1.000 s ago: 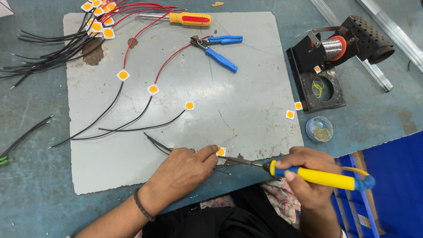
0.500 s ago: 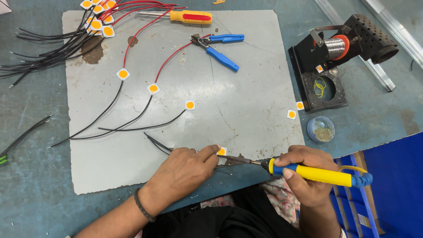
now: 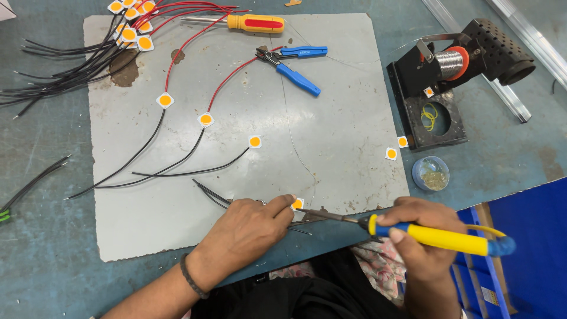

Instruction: The person strips the ends of black wires using wire cutters, applies flux, and solders them to small square LED modules on a workbench. The person then moves the completed units aside.

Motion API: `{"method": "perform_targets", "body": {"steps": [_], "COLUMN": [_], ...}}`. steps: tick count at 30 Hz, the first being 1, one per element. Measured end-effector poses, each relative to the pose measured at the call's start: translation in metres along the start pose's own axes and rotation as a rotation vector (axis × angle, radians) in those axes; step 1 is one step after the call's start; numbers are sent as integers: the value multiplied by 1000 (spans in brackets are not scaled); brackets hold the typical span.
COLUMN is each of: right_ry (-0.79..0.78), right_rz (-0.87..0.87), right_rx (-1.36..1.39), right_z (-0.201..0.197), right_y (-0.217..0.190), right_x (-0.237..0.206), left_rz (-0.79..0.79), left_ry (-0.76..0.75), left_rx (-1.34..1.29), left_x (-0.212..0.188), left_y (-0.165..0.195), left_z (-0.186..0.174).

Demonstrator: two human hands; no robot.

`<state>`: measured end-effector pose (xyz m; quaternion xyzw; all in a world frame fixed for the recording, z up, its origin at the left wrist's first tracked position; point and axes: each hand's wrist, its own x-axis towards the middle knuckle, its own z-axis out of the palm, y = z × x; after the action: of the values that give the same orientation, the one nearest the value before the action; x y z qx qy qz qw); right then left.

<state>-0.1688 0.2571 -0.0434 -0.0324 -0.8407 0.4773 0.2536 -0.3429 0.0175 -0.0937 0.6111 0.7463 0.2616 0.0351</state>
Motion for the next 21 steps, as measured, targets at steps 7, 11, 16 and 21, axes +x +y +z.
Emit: {"method": "perform_targets", "body": {"steps": [7,11,16,21], "right_ry": [35,39,235,352], "right_rz": [67,67,99,-30], "right_rx": [12,34,175,248], "right_z": [-12,-15,-12,-7], "right_y": [9,15,23,36], "right_x": [-8,-10,-20,-19], "left_rz": [9,0,9,-30], "left_ry": [-7,-29,-6,140], "left_rx": [15,15,-18,-193], "left_x": [1,3,-1,-9], "left_y": [-2,-3,-7,-19], "left_z": [-1,-1,4,4]}}
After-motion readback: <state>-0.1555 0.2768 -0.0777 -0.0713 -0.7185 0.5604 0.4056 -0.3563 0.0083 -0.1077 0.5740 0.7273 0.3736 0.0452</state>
